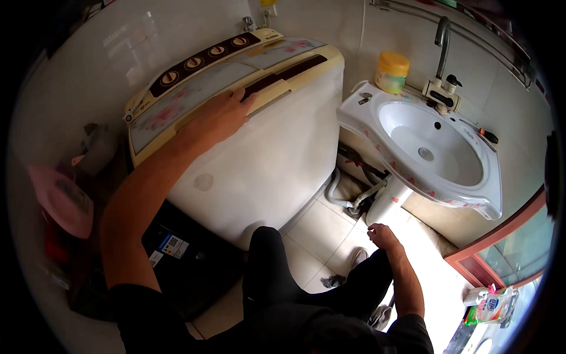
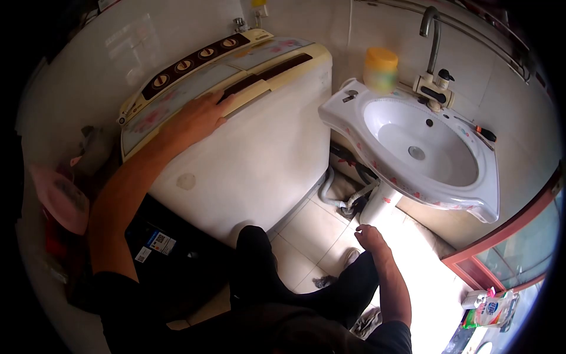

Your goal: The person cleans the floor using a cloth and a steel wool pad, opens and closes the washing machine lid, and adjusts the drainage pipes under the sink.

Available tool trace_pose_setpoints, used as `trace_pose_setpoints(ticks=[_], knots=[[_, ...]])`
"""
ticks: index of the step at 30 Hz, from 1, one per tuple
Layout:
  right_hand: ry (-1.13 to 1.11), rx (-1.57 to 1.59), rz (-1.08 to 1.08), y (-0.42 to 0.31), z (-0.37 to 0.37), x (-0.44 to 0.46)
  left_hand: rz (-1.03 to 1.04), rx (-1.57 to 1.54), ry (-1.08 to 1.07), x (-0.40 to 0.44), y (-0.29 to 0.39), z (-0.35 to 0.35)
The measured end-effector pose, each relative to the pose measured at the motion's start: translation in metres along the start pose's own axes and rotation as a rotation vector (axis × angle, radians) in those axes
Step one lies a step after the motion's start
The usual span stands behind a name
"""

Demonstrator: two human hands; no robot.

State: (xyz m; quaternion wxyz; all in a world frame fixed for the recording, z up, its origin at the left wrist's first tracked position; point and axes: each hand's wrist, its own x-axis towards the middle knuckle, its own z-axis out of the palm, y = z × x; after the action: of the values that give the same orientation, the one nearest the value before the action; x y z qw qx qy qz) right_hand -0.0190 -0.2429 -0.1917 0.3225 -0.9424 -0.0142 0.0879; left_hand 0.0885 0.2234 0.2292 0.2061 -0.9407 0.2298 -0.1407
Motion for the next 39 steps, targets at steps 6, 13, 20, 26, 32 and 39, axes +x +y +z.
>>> trace_pose_setpoints(ticks=[6, 13, 20, 26, 32, 39], knots=[[0.008, -0.008, -0.017, -0.003, 0.000, 0.000, -0.046, -0.107, 0.016, -0.004, -0.004, 0.018], [0.011, -0.019, -0.008, -0.004, 0.001, 0.002, -0.381, -0.884, 0.802, 0.000, -0.041, -0.061], [-0.030, 0.010, -0.058, -0.015, 0.004, 0.006, 0.058, -1.078, 1.127, -0.094, 0.050, -0.029], [-0.343, 0.168, 0.010, -0.038, 0.003, 0.006, 0.180, -0.944, 0.283, -0.097, 0.213, 0.174], [-0.552, 0.294, 0.091, 0.039, 0.064, 0.046, 0.194, -1.054, -0.416, -0.086, 0.230, 0.244], [-0.417, -0.006, -0.106, 0.209, 0.190, 0.104, 0.122, -0.791, -1.173, -0.097, 0.283, 0.406]])
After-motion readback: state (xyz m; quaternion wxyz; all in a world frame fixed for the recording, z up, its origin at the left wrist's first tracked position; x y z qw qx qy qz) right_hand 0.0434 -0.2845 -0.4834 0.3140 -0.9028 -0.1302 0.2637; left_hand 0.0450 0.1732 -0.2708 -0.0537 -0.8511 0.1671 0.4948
